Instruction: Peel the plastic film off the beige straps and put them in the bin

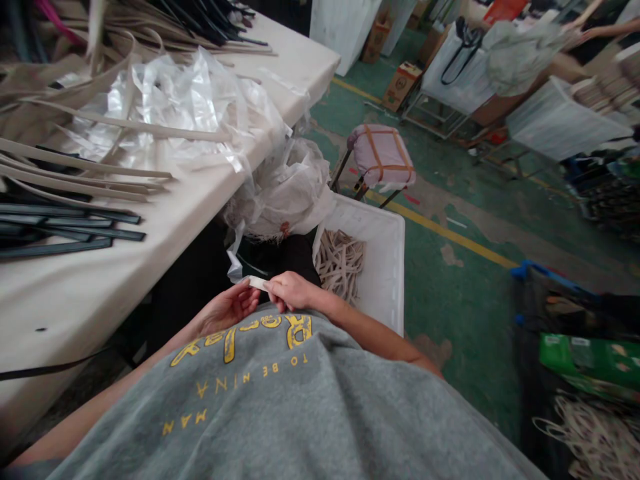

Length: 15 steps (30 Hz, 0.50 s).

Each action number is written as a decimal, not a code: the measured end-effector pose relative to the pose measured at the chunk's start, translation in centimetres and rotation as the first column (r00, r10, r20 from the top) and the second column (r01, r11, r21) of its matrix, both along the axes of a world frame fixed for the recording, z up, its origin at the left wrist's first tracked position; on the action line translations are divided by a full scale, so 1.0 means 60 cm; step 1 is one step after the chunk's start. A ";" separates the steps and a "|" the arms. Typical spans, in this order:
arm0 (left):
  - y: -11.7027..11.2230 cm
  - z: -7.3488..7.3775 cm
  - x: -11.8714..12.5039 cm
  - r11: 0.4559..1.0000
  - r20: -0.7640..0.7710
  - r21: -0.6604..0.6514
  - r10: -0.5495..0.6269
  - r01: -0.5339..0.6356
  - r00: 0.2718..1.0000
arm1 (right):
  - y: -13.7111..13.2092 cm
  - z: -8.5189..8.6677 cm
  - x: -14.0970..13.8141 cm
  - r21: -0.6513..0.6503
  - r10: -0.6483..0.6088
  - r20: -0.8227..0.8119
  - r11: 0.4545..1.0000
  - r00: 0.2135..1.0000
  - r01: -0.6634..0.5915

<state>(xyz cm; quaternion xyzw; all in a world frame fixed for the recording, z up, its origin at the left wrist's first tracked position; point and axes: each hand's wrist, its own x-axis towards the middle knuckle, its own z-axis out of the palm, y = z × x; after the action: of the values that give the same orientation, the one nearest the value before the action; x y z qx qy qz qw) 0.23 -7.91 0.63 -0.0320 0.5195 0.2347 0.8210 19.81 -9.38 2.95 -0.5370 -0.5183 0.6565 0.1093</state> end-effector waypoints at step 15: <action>-0.004 -0.024 -0.005 0.967 0.094 0.207 -0.173 0.151 0.980 | 0.117 -0.063 -0.003 0.798 -0.280 0.163 0.601 0.946 0.040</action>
<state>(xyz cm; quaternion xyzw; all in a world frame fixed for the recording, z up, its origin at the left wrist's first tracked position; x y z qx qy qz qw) -0.10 -8.14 -0.80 0.0797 0.4479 0.2152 0.8641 19.66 -2.36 -0.86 -0.5639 -0.7118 0.2705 0.3197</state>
